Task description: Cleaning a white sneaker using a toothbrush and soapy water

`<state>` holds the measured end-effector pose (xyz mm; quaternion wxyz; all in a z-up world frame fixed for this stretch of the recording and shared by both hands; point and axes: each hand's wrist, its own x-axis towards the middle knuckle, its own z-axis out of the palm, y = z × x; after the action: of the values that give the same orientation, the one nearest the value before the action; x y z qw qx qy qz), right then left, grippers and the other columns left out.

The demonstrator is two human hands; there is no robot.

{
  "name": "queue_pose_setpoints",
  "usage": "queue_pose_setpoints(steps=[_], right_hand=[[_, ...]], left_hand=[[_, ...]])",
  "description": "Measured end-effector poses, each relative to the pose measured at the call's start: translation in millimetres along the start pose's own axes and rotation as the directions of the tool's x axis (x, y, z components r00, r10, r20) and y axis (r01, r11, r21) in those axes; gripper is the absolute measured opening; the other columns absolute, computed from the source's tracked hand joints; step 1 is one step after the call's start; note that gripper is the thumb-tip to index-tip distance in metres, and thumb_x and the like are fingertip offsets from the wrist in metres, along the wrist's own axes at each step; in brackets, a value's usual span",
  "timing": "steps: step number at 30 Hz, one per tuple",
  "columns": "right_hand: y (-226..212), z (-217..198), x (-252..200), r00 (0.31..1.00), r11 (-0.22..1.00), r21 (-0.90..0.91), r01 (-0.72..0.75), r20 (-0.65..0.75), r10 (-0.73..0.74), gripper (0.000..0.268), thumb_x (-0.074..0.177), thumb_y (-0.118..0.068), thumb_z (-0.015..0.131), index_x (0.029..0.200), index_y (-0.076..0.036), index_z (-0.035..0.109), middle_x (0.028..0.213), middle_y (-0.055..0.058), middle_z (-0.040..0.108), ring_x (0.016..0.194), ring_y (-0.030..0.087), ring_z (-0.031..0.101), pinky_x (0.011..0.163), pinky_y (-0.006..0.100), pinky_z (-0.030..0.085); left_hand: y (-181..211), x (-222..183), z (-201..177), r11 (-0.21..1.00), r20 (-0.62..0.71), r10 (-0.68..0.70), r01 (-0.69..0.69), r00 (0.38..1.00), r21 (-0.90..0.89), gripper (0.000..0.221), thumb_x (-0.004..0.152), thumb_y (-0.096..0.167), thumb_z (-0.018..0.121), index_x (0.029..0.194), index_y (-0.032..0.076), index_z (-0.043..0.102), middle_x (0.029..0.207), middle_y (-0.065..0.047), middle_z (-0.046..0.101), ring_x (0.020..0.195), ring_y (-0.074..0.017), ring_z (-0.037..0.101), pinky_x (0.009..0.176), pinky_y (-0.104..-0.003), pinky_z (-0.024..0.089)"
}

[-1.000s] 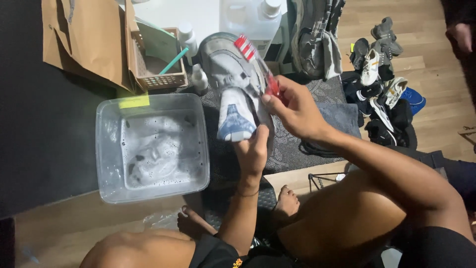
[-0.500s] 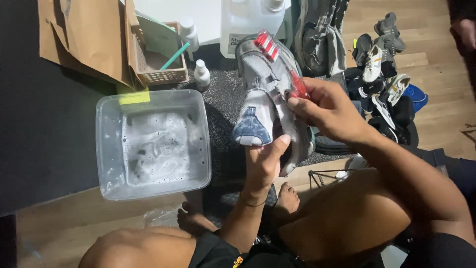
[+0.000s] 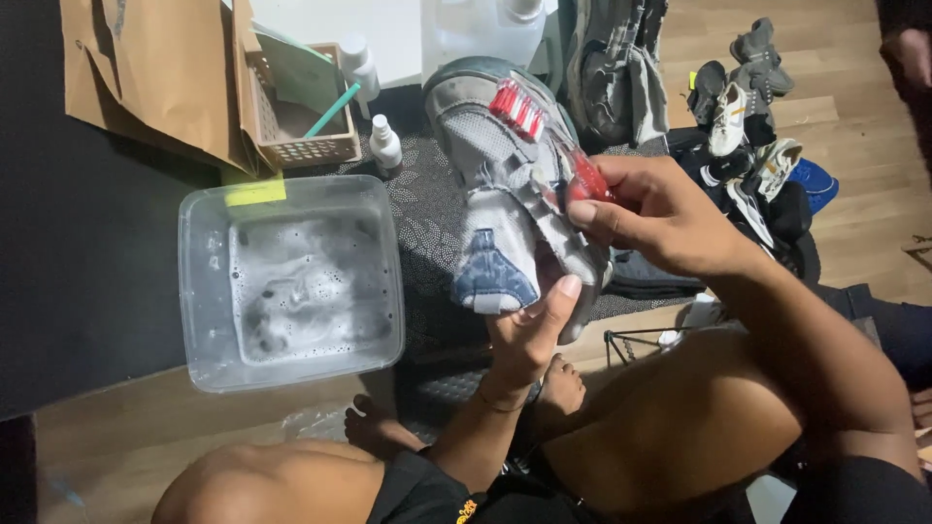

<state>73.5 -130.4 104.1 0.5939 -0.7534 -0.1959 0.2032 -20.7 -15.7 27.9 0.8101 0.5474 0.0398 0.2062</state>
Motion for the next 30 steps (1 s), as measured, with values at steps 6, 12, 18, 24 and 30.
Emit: queue_pose_setpoints(steps=[6,12,18,24,30], right_hand=[[-4,-9,0,0.984,0.987,-0.09,-0.133,0.105,0.143,0.015,0.093,-0.012,0.064,0.083,-0.002,0.071,0.056,0.009,0.057,0.053,0.013,0.045,0.047,0.027,0.041],[30,-6,16,0.917,0.919,-0.22,-0.328,0.16,0.366,0.017,0.09,-0.007,0.058,0.09,0.005,0.071,0.063,0.009,0.053,0.057,0.014,0.04,0.05,0.028,0.038],[55,3,34,0.977,0.983,-0.096,-0.157,0.13,0.168,0.015,0.094,-0.007,0.055,0.087,-0.002,0.068,0.066,0.005,0.058,0.059,0.015,0.048,0.055,0.029,0.038],[42,-15,22,0.988,0.931,-0.345,-0.123,0.042,0.146,0.043,0.109,-0.029,0.046,0.093,0.002,0.07,0.067,0.017,0.062,0.057,0.022,0.049,0.057,0.038,0.042],[69,-46,-35,0.987,0.831,-0.548,-0.095,0.056,0.149,0.031,0.106,-0.027,0.045,0.124,-0.01,0.064,0.07,0.001,0.054,0.053,0.012,0.042,0.048,0.027,0.033]], left_hand=[[-28,-37,28,0.988,-0.149,-0.139,0.148,0.979,0.047,0.062,0.083,0.014,0.083,0.133,-0.01,0.057,0.121,-0.025,0.069,0.114,-0.0272,0.064,0.111,-0.049,0.042],[-61,-40,27,0.918,-0.222,-0.356,0.296,0.908,-0.264,0.062,0.082,0.004,0.074,0.14,-0.004,0.053,0.134,-0.016,0.061,0.125,-0.023,0.05,0.106,-0.046,0.043],[-70,5,19,0.938,-0.364,-0.31,0.221,0.878,-0.267,0.075,0.077,0.001,0.074,0.146,-0.002,0.046,0.138,-0.015,0.056,0.123,-0.0217,0.05,0.11,-0.048,0.037],[-25,40,7,0.878,-0.434,-0.422,0.238,0.796,-0.416,0.04,0.075,-0.005,0.074,0.114,-0.009,0.07,0.11,-0.02,0.068,0.107,-0.0236,0.059,0.096,-0.049,0.049],[-84,32,2,0.782,-0.349,-0.496,0.234,0.795,-0.577,0.06,0.076,-0.015,0.061,0.133,0.001,0.057,0.13,-0.013,0.064,0.12,-0.0253,0.06,0.106,-0.038,0.048]])
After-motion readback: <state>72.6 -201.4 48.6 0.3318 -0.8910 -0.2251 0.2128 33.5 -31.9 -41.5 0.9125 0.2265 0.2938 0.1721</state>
